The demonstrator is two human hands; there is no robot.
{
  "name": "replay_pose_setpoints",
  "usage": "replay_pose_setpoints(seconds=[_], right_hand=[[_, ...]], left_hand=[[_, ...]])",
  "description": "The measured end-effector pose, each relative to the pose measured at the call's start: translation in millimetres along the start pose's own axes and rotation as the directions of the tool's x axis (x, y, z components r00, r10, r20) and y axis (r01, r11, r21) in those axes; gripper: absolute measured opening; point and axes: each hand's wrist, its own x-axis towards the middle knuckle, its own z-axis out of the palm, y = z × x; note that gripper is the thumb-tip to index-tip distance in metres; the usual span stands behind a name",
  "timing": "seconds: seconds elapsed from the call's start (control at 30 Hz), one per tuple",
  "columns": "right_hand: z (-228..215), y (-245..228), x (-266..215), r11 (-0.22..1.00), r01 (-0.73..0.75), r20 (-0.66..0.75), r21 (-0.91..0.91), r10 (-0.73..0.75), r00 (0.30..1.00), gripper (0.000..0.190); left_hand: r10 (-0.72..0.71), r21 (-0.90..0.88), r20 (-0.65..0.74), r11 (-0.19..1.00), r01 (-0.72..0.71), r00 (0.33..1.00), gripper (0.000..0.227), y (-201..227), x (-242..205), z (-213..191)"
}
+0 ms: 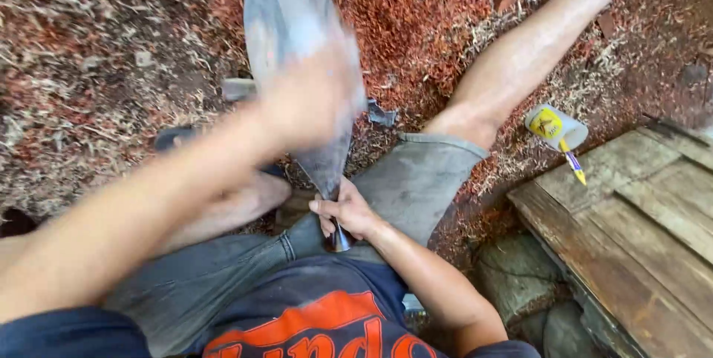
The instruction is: The person sits on the ground holding a turned wooden vase between their legs and applies liquid finish from a squeeze bottle onto its surface, then rubs the surface with a cloth. They repeatedly squeeze more liquid and wipe around the vase body, working over the wood grain.
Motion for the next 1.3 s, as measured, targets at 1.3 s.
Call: replay_pose_setpoints(seconds=[1.3], right_hand=[[-4,3,1,0.998,-0.042,-0.089,-0.049,0.038,0.995,0.044]], left_hand=[[-0.234,-0.289,-0.055,0.934,0.209,0.971,0.051,-37,-43,62]])
